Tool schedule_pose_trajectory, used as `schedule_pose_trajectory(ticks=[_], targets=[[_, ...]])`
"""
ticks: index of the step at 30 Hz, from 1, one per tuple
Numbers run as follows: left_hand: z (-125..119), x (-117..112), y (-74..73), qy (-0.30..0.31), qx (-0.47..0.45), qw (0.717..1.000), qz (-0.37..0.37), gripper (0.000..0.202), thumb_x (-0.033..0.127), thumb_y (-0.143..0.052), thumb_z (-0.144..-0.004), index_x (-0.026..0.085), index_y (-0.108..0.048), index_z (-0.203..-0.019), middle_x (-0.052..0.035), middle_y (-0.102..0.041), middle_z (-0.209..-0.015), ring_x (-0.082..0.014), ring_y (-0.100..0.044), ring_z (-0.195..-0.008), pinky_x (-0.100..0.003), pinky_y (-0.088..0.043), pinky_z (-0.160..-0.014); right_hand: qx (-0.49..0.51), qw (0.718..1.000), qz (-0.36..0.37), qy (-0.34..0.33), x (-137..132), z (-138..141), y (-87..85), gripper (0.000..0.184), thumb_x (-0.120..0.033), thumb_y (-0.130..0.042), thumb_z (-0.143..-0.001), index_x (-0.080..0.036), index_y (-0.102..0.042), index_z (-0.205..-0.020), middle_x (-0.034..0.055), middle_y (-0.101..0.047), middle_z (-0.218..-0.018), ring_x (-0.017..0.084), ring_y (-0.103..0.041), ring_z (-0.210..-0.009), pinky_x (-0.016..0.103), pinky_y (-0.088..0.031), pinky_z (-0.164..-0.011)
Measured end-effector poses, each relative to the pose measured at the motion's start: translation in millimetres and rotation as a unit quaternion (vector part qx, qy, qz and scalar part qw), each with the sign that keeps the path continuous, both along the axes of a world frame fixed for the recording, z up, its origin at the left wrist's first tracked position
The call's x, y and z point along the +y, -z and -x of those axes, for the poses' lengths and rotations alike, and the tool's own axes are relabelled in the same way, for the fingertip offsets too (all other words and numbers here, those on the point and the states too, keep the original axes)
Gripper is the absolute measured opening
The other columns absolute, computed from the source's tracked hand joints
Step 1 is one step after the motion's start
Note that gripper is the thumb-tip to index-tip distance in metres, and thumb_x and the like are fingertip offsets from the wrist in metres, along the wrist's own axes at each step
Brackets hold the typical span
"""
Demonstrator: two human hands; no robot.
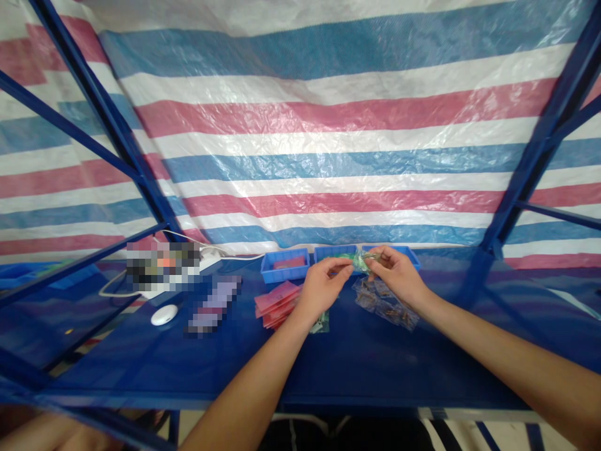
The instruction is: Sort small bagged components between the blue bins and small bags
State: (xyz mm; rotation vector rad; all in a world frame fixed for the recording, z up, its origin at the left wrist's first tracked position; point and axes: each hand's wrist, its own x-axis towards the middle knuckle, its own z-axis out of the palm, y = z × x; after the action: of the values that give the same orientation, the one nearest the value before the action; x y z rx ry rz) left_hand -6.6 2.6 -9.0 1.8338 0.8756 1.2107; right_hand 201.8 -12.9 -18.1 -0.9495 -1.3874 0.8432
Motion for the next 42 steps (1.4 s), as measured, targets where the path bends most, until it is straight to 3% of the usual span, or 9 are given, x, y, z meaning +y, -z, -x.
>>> schedule_pose_trajectory(ticks=[8,16,18,24,26,30,33,38,42], targets=[[-1.3,-8.7,-0.7,0.082,0.013,0.996,-0.044,0.041,0.038,-0.075,-0.089,0.021,-0.075,-0.126,-0.0128,-0.067,-0.137,-0.0289,-0.065,-0.126,-0.044,-0.058,-0.106,-0.063,0.996,-0.053,-0.047,-8.8,7.6,2.3,0.038,-0.051,-0.082,-0.081,-0.024,-0.067,-0.103,0.0064,-0.074,-0.104,0.024,-0.071,-0.089,0.039,-0.062,-0.08],[-5.4,-12.3,3.5,0.088,0.032,0.994,-0.055,0.048,0.035,-0.075,-0.09,0.026,-0.068,-0.137,-0.0131,-0.053,-0.153,-0.031,-0.06,-0.133,-0.046,-0.06,-0.102,-0.068,0.992,-0.076,0.08,-4.0,2.9,0.6,0.035,-0.052,-0.078,-0.084,-0.023,-0.068,-0.099,0.0059,-0.071,-0.093,0.024,-0.068,-0.089,0.035,-0.06,-0.073],[-5.8,-16.3,-0.5,0.101,0.025,0.994,-0.045,0.047,0.038,-0.075,-0.09,0.024,-0.069,-0.134,-0.0137,-0.054,-0.151,-0.0305,-0.061,-0.131,-0.043,-0.061,-0.1,-0.073,0.991,-0.076,0.081,-5.0,3.1,-0.1,0.035,-0.053,-0.078,-0.084,-0.023,-0.07,-0.1,0.0063,-0.072,-0.094,0.024,-0.068,-0.089,0.035,-0.06,-0.074],[-4.5,-18.3,-10.1,0.1,-0.012,0.995,-0.019,0.041,0.041,-0.074,-0.09,0.02,-0.071,-0.125,-0.0117,-0.066,-0.136,-0.0267,-0.065,-0.124,-0.039,-0.059,-0.102,-0.039,0.998,-0.047,-0.035,-13.9,10.0,-4.8,0.036,-0.053,-0.074,-0.089,-0.023,-0.076,-0.108,0.0079,-0.078,-0.103,0.026,-0.073,-0.093,0.044,-0.061,-0.092],[-3.2,-13.3,-8.6,0.09,-0.027,0.996,-0.001,0.039,0.039,-0.074,-0.09,0.018,-0.071,-0.123,-0.0114,-0.071,-0.129,-0.0255,-0.07,-0.116,-0.039,-0.059,-0.101,-0.024,0.998,-0.035,-0.045,-16.5,10.8,-7.0,0.036,-0.054,-0.069,-0.093,-0.024,-0.076,-0.11,0.0082,-0.078,-0.104,0.026,-0.074,-0.088,0.044,-0.062,-0.088],[-0.8,-1.3,-0.9,0.025,-0.021,0.999,0.039,0.031,0.043,-0.07,-0.092,0.016,-0.075,-0.107,-0.0089,-0.078,-0.101,-0.0232,-0.075,-0.091,-0.036,-0.062,-0.086,-0.023,0.999,-0.045,-0.014,-16.6,8.9,-7.7,0.037,-0.055,-0.068,-0.093,-0.024,-0.073,-0.112,0.0072,-0.077,-0.102,0.021,-0.071,-0.07,0.039,-0.063,-0.071],[-1.5,3.9,2.6,0.009,-0.043,0.998,0.05,0.027,0.041,-0.072,-0.091,0.016,-0.072,-0.1,-0.0069,-0.077,-0.092,-0.0203,-0.074,-0.083,-0.034,-0.062,-0.081,-0.028,0.998,-0.056,0.006,-14.5,8.2,-6.6,0.038,-0.054,-0.072,-0.09,-0.025,-0.07,-0.116,0.0063,-0.075,-0.102,0.02,-0.07,-0.075,0.035,-0.063,-0.068],[-3.6,3.3,-0.7,0.014,-0.126,0.989,0.071,0.037,0.033,-0.078,-0.084,0.017,-0.061,-0.113,-0.0056,-0.075,-0.096,-0.0177,-0.072,-0.081,-0.03,-0.062,-0.073,-0.043,0.996,-0.064,-0.042,-15.7,11.6,-6.8,0.034,-0.051,-0.07,-0.092,-0.027,-0.072,-0.117,0.0065,-0.074,-0.107,0.022,-0.071,-0.084,0.038,-0.065,-0.075],[-0.6,2.0,-3.8,0.026,-0.108,0.99,0.084,0.052,0.034,-0.078,-0.085,0.018,-0.056,-0.129,-0.0017,-0.072,-0.083,-0.0167,-0.071,-0.073,-0.028,-0.06,-0.069,-0.071,0.989,-0.08,-0.101,-16.9,11.6,-5.9,0.027,-0.048,-0.07,-0.094,-0.028,-0.077,-0.111,0.0074,-0.068,-0.124,0.022,-0.07,-0.09,0.039,-0.066,-0.079]])
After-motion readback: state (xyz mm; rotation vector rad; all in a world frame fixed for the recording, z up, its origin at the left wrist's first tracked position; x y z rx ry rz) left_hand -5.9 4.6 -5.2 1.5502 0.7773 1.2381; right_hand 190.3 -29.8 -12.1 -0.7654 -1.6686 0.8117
